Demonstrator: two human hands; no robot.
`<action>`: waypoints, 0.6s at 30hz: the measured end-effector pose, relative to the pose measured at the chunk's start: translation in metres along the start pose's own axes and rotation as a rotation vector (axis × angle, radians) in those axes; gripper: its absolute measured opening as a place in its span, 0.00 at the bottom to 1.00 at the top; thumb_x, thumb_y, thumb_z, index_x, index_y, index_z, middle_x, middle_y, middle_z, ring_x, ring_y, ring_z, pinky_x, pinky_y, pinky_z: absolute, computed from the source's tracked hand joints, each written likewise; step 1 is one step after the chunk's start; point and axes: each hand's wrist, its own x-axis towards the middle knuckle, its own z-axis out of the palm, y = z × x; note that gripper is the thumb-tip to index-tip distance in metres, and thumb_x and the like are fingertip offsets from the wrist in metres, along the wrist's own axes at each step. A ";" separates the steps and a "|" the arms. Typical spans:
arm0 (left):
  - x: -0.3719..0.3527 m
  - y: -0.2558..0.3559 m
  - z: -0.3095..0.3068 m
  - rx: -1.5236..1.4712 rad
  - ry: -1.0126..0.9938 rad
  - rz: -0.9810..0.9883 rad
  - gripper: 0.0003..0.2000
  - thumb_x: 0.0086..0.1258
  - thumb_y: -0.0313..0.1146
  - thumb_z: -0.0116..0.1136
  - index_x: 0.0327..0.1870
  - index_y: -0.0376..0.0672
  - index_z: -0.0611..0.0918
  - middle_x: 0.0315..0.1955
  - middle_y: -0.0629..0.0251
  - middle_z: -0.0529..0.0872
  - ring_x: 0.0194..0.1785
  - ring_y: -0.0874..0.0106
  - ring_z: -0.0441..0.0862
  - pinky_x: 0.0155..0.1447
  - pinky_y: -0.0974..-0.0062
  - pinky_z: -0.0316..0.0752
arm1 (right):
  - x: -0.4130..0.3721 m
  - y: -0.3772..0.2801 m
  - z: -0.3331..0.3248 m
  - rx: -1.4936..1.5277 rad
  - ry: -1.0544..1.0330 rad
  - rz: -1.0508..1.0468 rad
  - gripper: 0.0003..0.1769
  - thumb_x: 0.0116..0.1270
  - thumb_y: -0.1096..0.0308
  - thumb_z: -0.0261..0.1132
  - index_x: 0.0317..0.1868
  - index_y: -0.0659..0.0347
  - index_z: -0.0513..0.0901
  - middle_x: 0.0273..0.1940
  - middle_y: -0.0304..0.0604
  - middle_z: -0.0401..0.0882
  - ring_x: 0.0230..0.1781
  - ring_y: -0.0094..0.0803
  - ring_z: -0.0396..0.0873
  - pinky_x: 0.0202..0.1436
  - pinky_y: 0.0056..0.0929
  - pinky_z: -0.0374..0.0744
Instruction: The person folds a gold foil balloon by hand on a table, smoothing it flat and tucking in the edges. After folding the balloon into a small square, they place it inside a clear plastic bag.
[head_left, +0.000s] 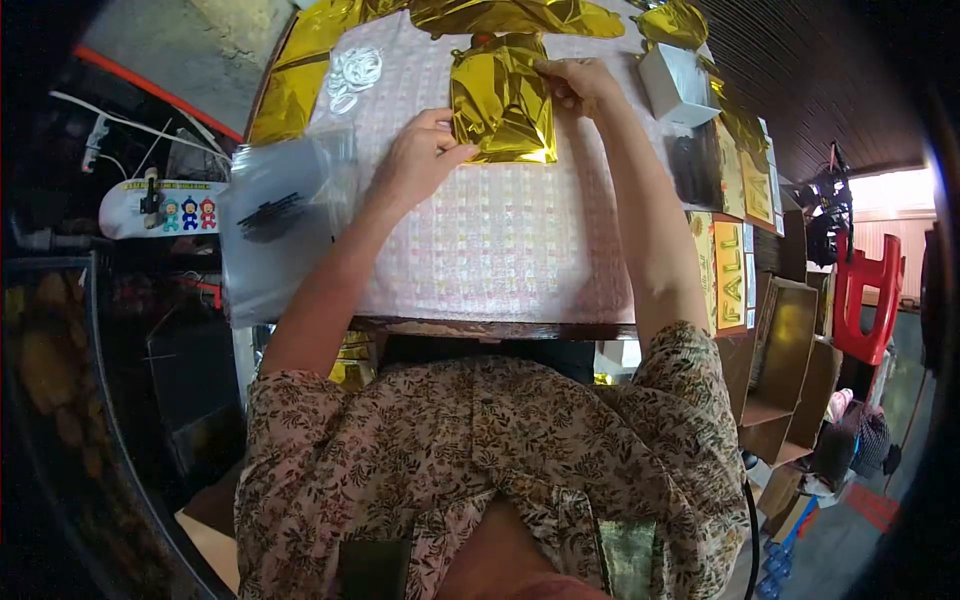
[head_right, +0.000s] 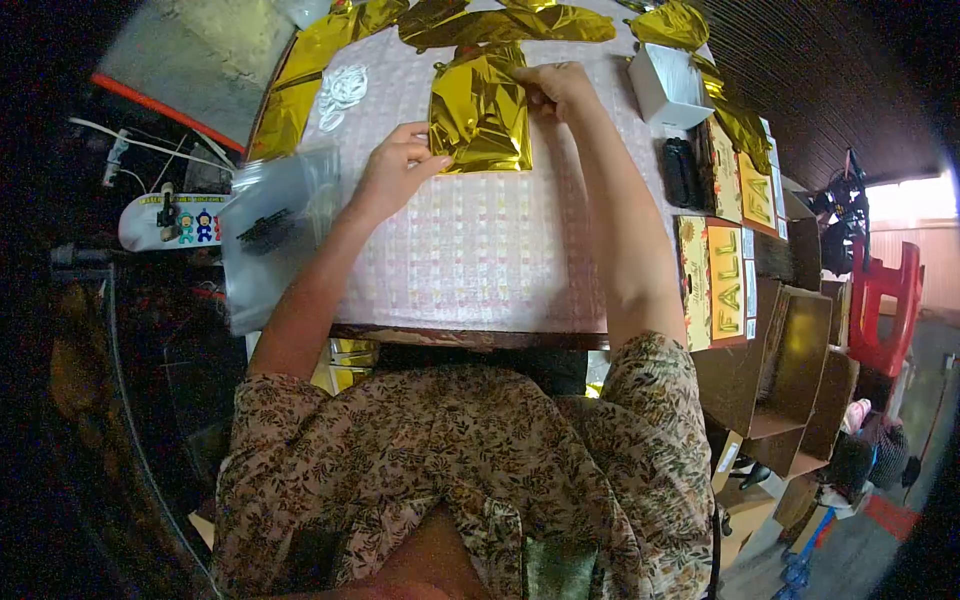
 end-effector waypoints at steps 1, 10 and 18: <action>0.000 0.000 0.000 -0.002 0.005 0.017 0.12 0.69 0.35 0.73 0.32 0.32 0.89 0.59 0.50 0.84 0.59 0.60 0.83 0.55 0.66 0.78 | 0.003 -0.002 -0.001 -0.014 -0.020 -0.004 0.14 0.65 0.64 0.78 0.25 0.58 0.84 0.19 0.36 0.77 0.15 0.23 0.67 0.16 0.26 0.60; 0.001 -0.001 0.000 0.011 0.034 0.040 0.12 0.68 0.37 0.72 0.31 0.34 0.90 0.57 0.53 0.86 0.51 0.58 0.85 0.55 0.63 0.78 | 0.006 -0.015 0.000 -0.041 -0.059 -0.049 0.18 0.66 0.56 0.79 0.26 0.58 0.83 0.19 0.35 0.75 0.14 0.24 0.67 0.17 0.27 0.62; 0.002 0.001 -0.001 0.001 0.000 -0.007 0.12 0.68 0.37 0.72 0.32 0.34 0.91 0.60 0.55 0.84 0.50 0.59 0.87 0.54 0.64 0.79 | 0.039 -0.007 -0.008 -0.110 -0.204 -0.201 0.17 0.63 0.57 0.82 0.28 0.60 0.86 0.19 0.36 0.78 0.15 0.23 0.70 0.17 0.26 0.66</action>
